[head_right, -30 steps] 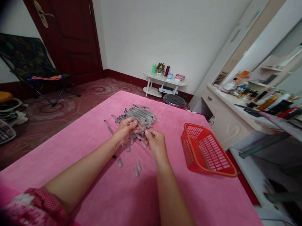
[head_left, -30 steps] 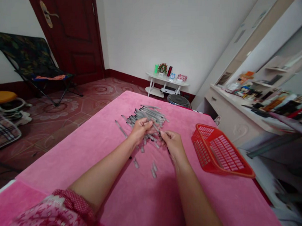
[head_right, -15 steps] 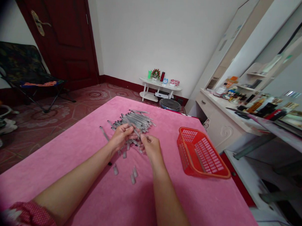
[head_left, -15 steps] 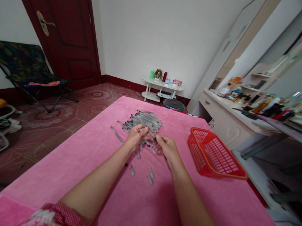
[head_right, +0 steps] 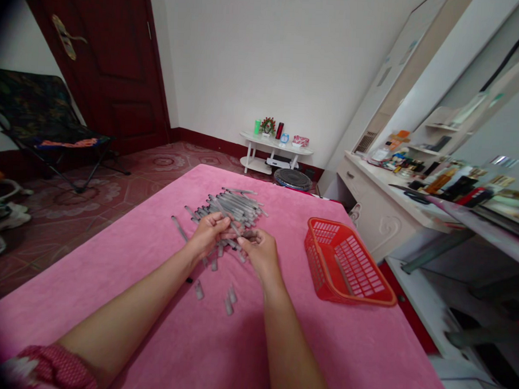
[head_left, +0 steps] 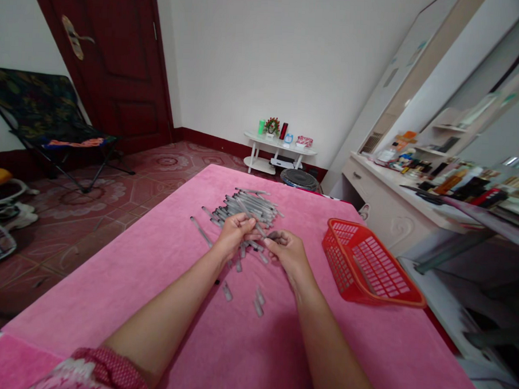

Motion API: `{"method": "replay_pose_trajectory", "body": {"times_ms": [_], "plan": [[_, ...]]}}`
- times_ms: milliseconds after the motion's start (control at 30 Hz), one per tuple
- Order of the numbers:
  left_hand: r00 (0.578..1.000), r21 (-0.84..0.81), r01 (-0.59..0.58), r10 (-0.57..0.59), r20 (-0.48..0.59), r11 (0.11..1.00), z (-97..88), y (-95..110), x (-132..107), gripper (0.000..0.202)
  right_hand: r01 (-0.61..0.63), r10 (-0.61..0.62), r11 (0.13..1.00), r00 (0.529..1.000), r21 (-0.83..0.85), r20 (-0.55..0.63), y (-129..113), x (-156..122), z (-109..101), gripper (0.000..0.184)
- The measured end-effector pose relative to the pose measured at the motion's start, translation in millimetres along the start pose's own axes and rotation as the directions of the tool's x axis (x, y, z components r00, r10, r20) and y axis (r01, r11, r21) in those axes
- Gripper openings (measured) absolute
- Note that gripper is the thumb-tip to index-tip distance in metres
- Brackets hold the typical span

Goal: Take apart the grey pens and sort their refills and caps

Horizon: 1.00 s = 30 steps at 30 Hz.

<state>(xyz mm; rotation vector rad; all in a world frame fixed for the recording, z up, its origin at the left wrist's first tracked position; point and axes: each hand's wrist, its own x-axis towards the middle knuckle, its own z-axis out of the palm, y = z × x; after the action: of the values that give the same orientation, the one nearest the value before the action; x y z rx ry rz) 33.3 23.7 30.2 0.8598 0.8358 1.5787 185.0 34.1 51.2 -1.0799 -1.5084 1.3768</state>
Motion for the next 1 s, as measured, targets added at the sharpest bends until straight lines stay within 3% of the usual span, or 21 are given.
{"method": "replay_pose_trajectory", "body": {"times_ms": [233, 467, 600, 767, 1000], "plan": [[0.998, -0.005, 0.015, -0.015, -0.054, 1.000, 1.3, -0.2, 1.0, 0.039, -0.033, 0.034, 0.999, 0.999, -0.036, 0.027, 0.2, -1.9, -0.2, 0.034], [0.977, -0.007, -0.076, 0.073, -0.199, 0.997, -13.7, 4.3, 8.5, 0.035, -0.028, 0.027, 0.998, 1.000, -0.053, -0.006, -3.4, -1.9, -2.1, 0.026], [0.962, -0.016, -0.120, 0.112, -0.250, 0.993, -20.9, 10.1, 11.5, 0.035, -0.036, 0.045, 0.995, 0.994, -0.096, 0.095, 1.1, -3.1, 2.4, 0.024], [0.963, -0.027, -0.122, 0.112, -0.245, 0.992, -21.7, 12.6, 11.8, 0.035, 0.007, 0.030, 0.993, 0.954, -0.122, 0.298, 5.1, -8.4, 13.9, 0.024], [0.995, 0.107, -0.053, 0.062, -0.082, 0.993, -4.9, 10.1, 3.4, 0.036, 0.092, -0.084, 0.987, 0.994, -0.129, 0.067, -3.2, -7.1, 15.1, 0.025]]}}
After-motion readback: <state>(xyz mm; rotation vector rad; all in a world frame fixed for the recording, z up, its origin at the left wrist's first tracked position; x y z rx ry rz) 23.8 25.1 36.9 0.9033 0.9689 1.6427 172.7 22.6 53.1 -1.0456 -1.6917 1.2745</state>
